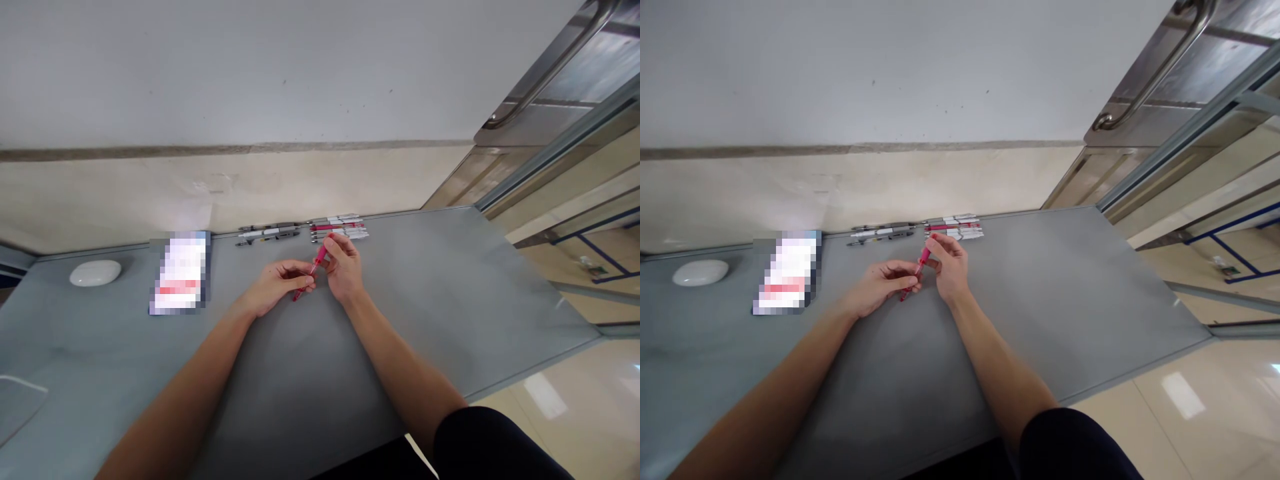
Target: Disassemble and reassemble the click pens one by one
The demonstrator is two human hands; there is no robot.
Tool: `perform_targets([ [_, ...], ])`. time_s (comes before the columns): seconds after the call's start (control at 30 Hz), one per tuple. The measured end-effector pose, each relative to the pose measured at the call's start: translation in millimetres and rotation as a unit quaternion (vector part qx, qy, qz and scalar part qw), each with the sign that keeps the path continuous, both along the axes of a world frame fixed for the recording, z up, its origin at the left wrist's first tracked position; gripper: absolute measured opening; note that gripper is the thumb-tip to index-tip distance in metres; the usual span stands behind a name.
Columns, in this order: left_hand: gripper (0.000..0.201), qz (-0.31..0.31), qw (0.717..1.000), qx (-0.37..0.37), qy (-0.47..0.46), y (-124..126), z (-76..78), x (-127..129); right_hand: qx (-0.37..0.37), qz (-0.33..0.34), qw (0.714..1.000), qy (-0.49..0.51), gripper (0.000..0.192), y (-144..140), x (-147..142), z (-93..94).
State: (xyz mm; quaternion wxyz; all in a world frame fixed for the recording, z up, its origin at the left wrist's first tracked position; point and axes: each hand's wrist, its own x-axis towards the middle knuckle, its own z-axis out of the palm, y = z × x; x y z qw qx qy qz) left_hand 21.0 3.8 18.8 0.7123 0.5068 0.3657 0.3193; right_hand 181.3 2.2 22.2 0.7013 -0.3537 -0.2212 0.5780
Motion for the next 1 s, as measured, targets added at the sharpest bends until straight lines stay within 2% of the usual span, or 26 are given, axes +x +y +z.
perform_targets([
  [0.17, 0.03, -0.022, 1.0, -0.002, -0.01, -1.3, 0.1, -2.5, -0.007, 0.012, 1.0, 0.001, 0.027, -0.9, 0.4, 0.6],
  [0.37, 0.029, -0.09, 0.994, -0.028, -0.046, -1.4, 3.8, -6.6, 0.0, 0.068, 0.998, 0.007, 0.029, -4.4, 1.8, 1.0],
  [0.43, 0.03, -0.079, 0.995, -0.041, -0.055, -0.8, 3.8, -5.7, 0.003, 0.056, 0.998, 0.005, 0.027, -3.8, 1.6, 0.7],
  [0.53, 0.033, -0.03, 0.997, -0.05, -0.048, -0.2, 2.9, -2.9, 0.011, 0.026, 1.0, 0.006, 0.024, -2.0, 1.1, 0.4],
  [0.67, 0.035, 0.014, 0.999, -0.024, -0.025, -1.2, 2.8, 0.2, 0.023, 0.011, 1.0, 0.0, 0.023, -2.0, 0.1, 1.6],
  [0.83, 0.028, 0.006, 1.0, 0.021, 0.004, -2.9, 3.9, 0.5, 0.017, 0.009, 1.0, -0.025, 0.022, -3.6, -0.9, 2.6],
  [1.0, 0.027, -0.04, 0.999, 0.036, 0.001, -3.1, 3.5, -2.9, 0.015, 0.032, 0.999, -0.019, 0.024, -4.7, -0.1, 2.9],
])
